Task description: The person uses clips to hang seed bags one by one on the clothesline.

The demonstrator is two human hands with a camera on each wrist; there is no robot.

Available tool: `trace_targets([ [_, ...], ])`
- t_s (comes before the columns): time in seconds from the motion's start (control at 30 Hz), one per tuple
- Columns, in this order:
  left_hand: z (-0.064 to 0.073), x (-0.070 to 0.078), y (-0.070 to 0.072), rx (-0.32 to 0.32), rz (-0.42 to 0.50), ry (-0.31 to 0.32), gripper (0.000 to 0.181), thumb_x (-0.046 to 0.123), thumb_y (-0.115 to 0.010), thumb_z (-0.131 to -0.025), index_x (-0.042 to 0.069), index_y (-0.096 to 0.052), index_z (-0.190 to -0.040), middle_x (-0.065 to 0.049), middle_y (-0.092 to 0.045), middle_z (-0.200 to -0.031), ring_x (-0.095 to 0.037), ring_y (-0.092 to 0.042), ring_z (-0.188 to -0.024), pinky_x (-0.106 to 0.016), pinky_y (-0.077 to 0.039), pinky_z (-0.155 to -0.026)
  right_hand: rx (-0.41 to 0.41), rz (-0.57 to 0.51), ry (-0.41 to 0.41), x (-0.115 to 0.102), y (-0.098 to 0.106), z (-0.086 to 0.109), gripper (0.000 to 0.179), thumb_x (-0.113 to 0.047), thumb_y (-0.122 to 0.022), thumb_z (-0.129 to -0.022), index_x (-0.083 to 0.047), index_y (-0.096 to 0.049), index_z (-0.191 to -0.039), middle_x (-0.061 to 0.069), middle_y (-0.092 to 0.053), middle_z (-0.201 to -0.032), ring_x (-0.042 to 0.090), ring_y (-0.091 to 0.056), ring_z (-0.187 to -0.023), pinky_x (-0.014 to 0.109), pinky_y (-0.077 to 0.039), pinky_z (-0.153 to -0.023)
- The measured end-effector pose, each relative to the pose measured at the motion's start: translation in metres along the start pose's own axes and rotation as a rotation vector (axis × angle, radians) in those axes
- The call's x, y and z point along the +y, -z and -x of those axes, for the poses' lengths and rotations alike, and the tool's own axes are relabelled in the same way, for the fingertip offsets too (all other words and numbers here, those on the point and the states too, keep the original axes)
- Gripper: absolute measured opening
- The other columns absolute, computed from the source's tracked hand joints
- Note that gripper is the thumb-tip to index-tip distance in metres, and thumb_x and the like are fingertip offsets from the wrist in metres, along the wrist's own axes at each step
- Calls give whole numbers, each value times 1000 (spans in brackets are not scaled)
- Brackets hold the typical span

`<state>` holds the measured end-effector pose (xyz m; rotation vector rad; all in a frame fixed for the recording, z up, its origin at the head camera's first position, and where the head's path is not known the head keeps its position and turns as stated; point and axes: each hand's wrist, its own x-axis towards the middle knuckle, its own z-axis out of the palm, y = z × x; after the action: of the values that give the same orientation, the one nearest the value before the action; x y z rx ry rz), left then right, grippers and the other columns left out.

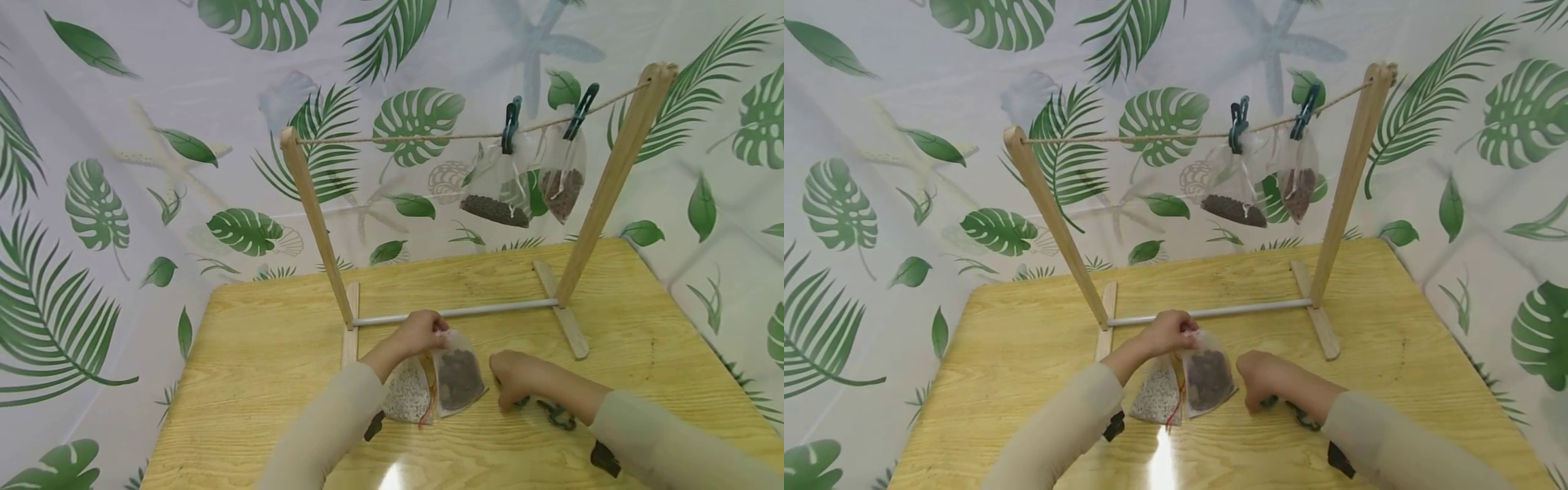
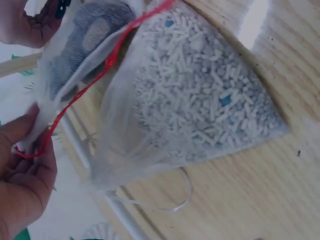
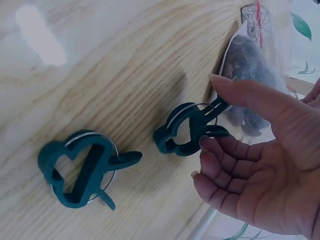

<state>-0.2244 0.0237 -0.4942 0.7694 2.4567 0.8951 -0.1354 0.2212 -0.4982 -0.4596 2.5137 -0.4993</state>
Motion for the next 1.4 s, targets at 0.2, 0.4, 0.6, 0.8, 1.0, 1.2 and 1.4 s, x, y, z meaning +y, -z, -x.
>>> trace_targets([
  [0.2,10,11,4,-5,-207,38,17,16,-70,-86,3,-69,-97,-6,-70,-94,-12,-61,-74,-23,-49,-66,43,-16,14,4,2,1,22,-3,-70,-63,-5,-51,-75,-1,-42,-61,12,-33,-52,24,-29,-47],
  [0.4,18,14,3,3,-144,58,20,21,-67,-89,4,-71,-78,-2,-63,-63,-7,-45,-49,-21,-41,-49,70,-1,41,4,6,4,24,-10,-72,-69,-5,-51,-81,1,-46,-63,13,-38,-54,26,-31,-49],
  [0.6,23,8,8,-65,204,27,10,8,-70,-84,-1,-71,-87,-1,-63,-69,-6,-53,-55,-21,-47,-54,155,73,126,2,13,8,29,-23,-76,-76,-6,-54,-84,-2,-48,-65,11,-41,-54,27,-35,-49],
  [0.8,28,0,6,-160,420,40,16,8,-69,-85,-2,-68,-98,-1,-60,-79,-9,-56,-70,-32,-54,-70,246,122,198,5,20,12,29,-24,-77,-77,-10,-51,-80,-5,-45,-66,7,-38,-55,23,-34,-50],
  [1.0,34,1,-3,-55,275,-26,16,19,-64,-92,4,-69,-95,-1,-65,-80,-7,-61,-70,-22,-52,-63,309,130,227,5,30,17,29,-25,-76,-77,-12,-50,-78,-7,-43,-64,5,-36,-53,21,-32,-48],
  [1.2,40,12,-5,31,220,-38,16,22,-69,-88,7,-71,-93,1,-68,-82,-3,-61,-70,-18,-51,-63,381,174,268,3,40,19,29,-27,-76,-77,-13,-50,-78,-8,-42,-64,4,-34,-54,21,-30,-49],
  [1.4,44,20,-8,36,194,-76,17,23,-70,-87,8,-72,-93,2,-69,-85,-1,-61,-72,-17,-50,-65,408,203,298,-2,47,24,28,-27,-76,-76,-13,-52,-79,-8,-43,-66,4,-35,-56,21,-31,-51],
])
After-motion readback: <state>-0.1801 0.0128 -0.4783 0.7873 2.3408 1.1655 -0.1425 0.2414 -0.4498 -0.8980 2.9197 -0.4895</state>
